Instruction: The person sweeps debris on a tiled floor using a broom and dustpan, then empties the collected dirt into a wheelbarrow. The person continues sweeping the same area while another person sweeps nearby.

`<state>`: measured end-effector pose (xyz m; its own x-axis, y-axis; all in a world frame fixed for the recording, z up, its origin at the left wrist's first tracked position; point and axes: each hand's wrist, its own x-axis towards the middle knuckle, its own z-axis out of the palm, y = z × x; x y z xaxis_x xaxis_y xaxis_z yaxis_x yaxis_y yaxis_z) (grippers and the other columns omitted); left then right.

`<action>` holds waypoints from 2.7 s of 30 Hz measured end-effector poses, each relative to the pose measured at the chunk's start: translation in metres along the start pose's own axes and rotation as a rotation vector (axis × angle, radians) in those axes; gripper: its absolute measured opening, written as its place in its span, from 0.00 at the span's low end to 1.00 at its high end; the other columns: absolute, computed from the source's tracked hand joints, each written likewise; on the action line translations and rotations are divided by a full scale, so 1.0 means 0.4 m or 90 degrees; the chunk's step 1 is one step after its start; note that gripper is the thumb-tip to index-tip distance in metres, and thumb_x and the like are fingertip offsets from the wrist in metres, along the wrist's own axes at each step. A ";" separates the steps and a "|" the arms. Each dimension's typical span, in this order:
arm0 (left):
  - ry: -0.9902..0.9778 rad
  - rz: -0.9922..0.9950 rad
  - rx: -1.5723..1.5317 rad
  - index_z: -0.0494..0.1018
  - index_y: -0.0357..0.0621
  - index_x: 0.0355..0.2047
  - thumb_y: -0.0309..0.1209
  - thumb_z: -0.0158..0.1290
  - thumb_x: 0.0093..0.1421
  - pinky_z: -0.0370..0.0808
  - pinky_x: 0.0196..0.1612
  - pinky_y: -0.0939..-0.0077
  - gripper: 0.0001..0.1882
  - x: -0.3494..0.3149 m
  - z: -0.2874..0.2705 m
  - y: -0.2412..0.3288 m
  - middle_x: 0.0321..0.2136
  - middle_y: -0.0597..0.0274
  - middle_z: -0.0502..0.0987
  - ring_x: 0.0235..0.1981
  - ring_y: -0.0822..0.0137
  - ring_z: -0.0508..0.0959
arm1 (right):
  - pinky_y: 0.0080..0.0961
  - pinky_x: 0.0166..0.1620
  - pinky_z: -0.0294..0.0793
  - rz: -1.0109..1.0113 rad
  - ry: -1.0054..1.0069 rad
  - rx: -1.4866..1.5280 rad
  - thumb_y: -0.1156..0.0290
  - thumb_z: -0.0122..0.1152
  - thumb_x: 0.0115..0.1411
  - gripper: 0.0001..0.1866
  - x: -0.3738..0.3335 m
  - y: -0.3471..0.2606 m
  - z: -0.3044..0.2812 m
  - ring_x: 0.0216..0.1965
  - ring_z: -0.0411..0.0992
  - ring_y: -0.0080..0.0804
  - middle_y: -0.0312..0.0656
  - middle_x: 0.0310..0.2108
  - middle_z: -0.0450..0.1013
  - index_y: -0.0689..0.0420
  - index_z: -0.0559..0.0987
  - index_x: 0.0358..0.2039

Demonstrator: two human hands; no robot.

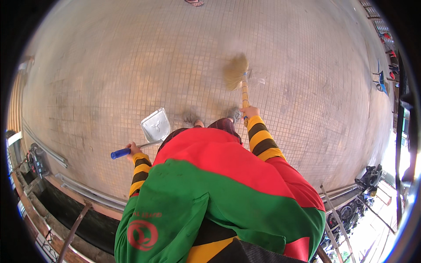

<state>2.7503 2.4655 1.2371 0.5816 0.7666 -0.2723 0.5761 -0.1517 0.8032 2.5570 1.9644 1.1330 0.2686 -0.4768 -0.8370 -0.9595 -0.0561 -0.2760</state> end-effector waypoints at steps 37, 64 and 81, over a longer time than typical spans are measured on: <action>0.014 -0.085 -0.158 0.67 0.42 0.28 0.22 0.51 0.47 0.70 0.24 0.76 0.07 -0.039 0.029 0.021 0.27 0.59 0.70 0.25 0.64 0.70 | 0.20 0.20 0.68 -0.145 -0.194 0.202 0.68 0.63 0.41 0.29 -0.590 -0.032 -0.190 0.19 0.68 0.23 0.40 0.23 0.68 0.61 0.68 0.46; -0.103 0.052 0.067 0.68 0.42 0.25 0.24 0.54 0.45 0.72 0.25 0.71 0.07 0.026 -0.019 -0.117 0.23 0.61 0.70 0.23 0.66 0.71 | 0.28 0.21 0.70 -0.035 0.076 0.076 0.68 0.63 0.38 0.14 -0.308 -0.017 -0.059 0.16 0.70 0.30 0.46 0.15 0.71 0.65 0.76 0.23; -0.423 0.154 0.032 0.70 0.43 0.26 0.23 0.56 0.46 0.70 0.22 0.78 0.07 -0.022 -0.049 0.025 0.23 0.65 0.70 0.23 0.72 0.70 | 0.30 0.20 0.70 -0.001 -0.095 -0.157 0.70 0.64 0.35 0.14 -0.676 0.190 -0.048 0.16 0.72 0.35 0.48 0.15 0.71 0.65 0.77 0.24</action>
<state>2.7394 2.4695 1.2579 0.9149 0.1673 -0.3673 0.4025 -0.3113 0.8609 2.4101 2.0722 1.3473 0.2619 -0.3436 -0.9019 -0.9459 -0.2769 -0.1693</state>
